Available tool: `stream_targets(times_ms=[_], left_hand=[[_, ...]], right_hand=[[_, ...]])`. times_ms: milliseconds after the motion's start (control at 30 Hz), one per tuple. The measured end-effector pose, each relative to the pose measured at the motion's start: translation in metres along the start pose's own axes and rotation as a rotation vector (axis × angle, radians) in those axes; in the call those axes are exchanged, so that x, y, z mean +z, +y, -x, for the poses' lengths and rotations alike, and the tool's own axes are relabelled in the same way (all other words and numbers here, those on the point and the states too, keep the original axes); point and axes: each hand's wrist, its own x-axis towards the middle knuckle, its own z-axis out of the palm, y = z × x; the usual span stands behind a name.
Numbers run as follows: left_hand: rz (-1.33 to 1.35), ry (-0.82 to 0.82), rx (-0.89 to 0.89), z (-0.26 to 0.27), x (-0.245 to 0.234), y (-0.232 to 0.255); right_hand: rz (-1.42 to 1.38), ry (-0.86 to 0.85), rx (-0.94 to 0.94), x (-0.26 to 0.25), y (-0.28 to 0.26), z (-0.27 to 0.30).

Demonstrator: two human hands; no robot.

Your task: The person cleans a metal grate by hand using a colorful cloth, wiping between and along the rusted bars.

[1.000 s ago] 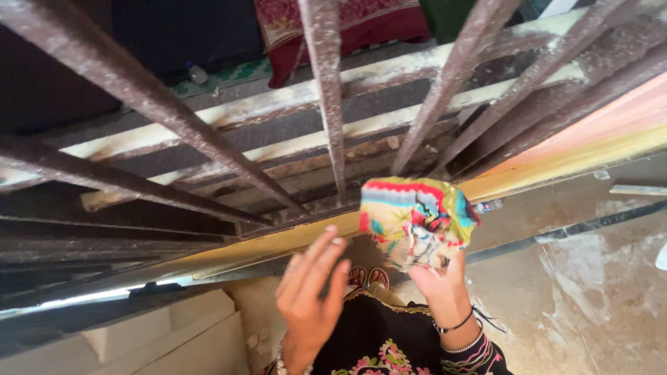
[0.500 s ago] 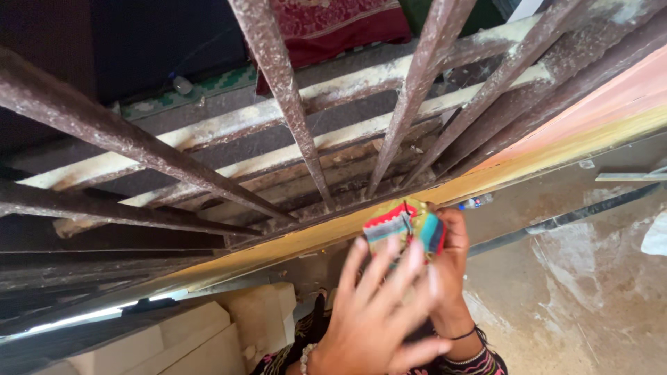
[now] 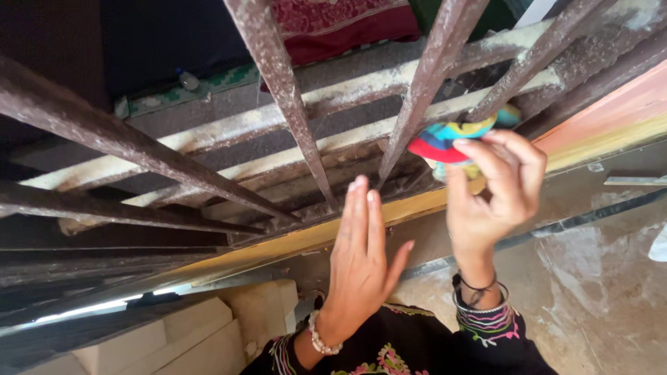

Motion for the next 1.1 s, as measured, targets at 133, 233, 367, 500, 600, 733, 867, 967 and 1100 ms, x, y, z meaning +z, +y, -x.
stream_targets(times_ms=[133,233,367,500,600,733,867,967,1100], left_hand=[[0.128,-0.045,-0.008,-0.012,0.001,0.002],[0.078,-0.008,0.01,-0.013,0.002,0.001],[0.046,0.003,0.03,-0.014,0.0,-0.001],[0.142,-0.002,-0.011,-0.014,0.0,0.003],[0.152,0.0,-0.012,-0.017,-0.002,0.0],[0.177,-0.027,-0.012,-0.016,-0.005,-0.005],[0.188,-0.031,-0.006,-0.013,-0.005,-0.008],[0.219,-0.057,-0.017,-0.012,-0.005,-0.006],[0.21,-0.081,-0.023,-0.007,-0.002,-0.008]], right_hand=[[-0.014,-0.003,-0.024,0.029,0.025,0.03],[0.046,-0.015,-0.024,0.046,0.043,0.056],[-0.04,0.033,-0.044,0.037,0.039,0.038],[-0.014,0.096,-0.141,0.017,0.027,-0.006],[-0.044,0.082,-0.17,0.027,0.037,0.001],[-0.08,-0.019,-0.091,0.05,0.068,0.063],[-0.03,-0.08,0.089,0.056,0.082,0.099],[-0.184,-0.057,0.065,0.042,0.068,0.07],[-0.176,0.058,-0.086,0.02,0.036,0.008]])
